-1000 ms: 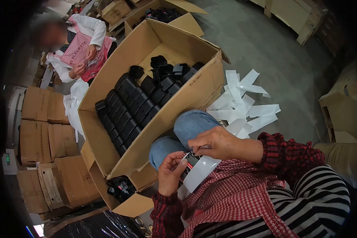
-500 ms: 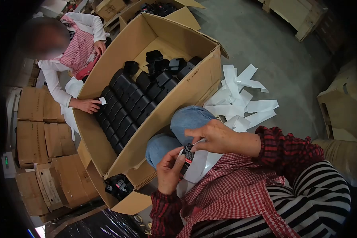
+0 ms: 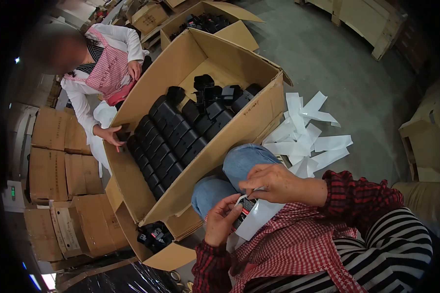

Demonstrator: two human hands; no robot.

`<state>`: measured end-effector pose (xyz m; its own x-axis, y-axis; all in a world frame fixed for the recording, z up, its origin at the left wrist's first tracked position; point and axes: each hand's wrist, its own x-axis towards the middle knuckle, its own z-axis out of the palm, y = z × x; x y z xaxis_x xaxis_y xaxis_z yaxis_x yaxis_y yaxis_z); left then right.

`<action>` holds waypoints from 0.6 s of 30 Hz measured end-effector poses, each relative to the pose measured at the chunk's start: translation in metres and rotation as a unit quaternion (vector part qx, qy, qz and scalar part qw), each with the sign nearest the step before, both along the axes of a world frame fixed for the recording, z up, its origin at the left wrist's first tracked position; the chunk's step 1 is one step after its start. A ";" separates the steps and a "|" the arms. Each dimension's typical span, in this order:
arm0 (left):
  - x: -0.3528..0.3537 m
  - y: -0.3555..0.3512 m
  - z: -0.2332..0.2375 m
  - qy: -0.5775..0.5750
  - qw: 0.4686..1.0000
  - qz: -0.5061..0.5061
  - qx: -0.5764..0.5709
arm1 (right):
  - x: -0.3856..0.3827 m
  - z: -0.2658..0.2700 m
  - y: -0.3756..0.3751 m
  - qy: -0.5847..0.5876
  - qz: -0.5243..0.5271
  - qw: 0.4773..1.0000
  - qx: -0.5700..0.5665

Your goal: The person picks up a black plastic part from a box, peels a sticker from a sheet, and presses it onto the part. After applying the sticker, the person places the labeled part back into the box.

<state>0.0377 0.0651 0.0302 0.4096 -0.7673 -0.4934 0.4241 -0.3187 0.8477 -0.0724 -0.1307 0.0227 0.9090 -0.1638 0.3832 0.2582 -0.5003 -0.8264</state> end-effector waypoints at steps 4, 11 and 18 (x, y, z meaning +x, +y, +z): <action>0.006 0.011 -0.001 0.057 0.998 -0.024 0.005 | -0.007 -0.001 0.001 -0.043 0.035 0.998 0.031; -0.002 0.016 0.021 -0.075 0.991 -0.081 0.079 | -0.017 -0.006 -0.028 0.109 0.029 0.945 0.308; 0.060 -0.024 0.072 -0.470 0.870 -0.142 0.048 | -0.008 0.009 -0.056 0.041 0.137 0.960 0.242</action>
<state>0.0974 0.0409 0.1024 0.4666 -0.8776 -0.1102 -0.5498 -0.3853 0.7411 -0.0801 -0.1868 0.0320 0.9671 -0.0546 0.2483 0.2499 0.0249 -0.9679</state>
